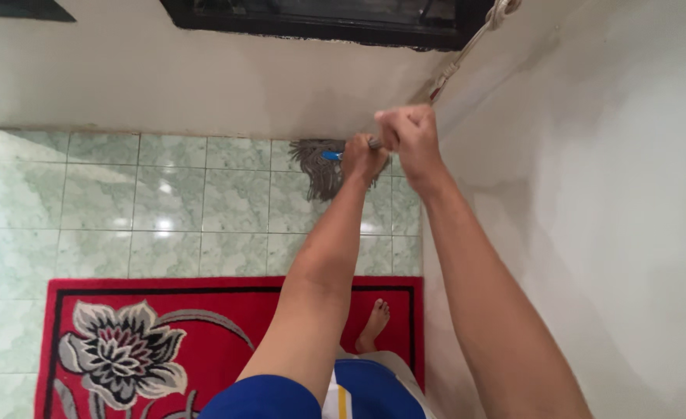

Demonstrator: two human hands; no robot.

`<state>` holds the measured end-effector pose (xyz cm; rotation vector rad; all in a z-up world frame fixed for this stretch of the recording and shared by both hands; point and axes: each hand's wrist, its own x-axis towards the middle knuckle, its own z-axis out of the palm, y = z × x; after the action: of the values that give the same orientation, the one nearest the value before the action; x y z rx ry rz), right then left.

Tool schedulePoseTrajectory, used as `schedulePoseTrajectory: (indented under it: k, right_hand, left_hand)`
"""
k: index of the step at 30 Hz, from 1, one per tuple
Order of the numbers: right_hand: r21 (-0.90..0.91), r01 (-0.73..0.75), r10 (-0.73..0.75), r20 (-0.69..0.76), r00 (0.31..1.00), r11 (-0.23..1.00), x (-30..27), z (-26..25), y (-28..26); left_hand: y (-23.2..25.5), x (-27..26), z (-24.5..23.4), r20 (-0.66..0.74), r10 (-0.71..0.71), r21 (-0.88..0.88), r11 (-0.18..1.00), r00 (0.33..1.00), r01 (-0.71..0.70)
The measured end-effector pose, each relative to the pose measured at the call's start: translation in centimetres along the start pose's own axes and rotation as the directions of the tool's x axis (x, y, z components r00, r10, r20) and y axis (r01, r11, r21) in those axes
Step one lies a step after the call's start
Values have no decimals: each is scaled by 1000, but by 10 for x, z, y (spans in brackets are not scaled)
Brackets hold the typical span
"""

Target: The person mops a tiled floor with a string mop, then picks up a plastic bottle, opens it, and pours liquid onto the floor. They continue mopping the area and later place the bottle on a nearby step.

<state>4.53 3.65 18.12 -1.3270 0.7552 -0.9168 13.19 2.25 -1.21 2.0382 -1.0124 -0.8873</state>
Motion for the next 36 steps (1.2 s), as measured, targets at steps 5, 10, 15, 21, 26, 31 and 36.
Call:
schedulePoseTrajectory:
  k: [5,10,15,21,26,31,36]
  right_hand:
    - [25,33,-35,65,997,999,27,8,-10]
    - [53,33,-38,103,994,998,29,34,-8]
    - [134,11,-18,52,998,991,34,44,-14]
    - [142,38,-43,35,998,989,25,43,-24]
    - [135,11,-15,34,999,991,11,65,-25]
    - [151,-1,-3,25,1000,989,-7,83,-26]
    - [159,-54,56,-9,998,986,-28,87,-19]
  left_hand:
    - [-1,19,-15,75,105,30,994,992,-107]
    - [-11,9,-40,78,143,43,988,987,-147]
    - [4,-13,-68,107,66,131,988,992,-80]
    - [4,-49,-79,96,48,202,977,994,-66]
    - [-15,-77,-89,47,29,201,979,998,-38]
    - [-35,-103,-91,12,-18,229,973,1000,14]
    - [-56,-139,-89,28,-11,234,972,1000,4]
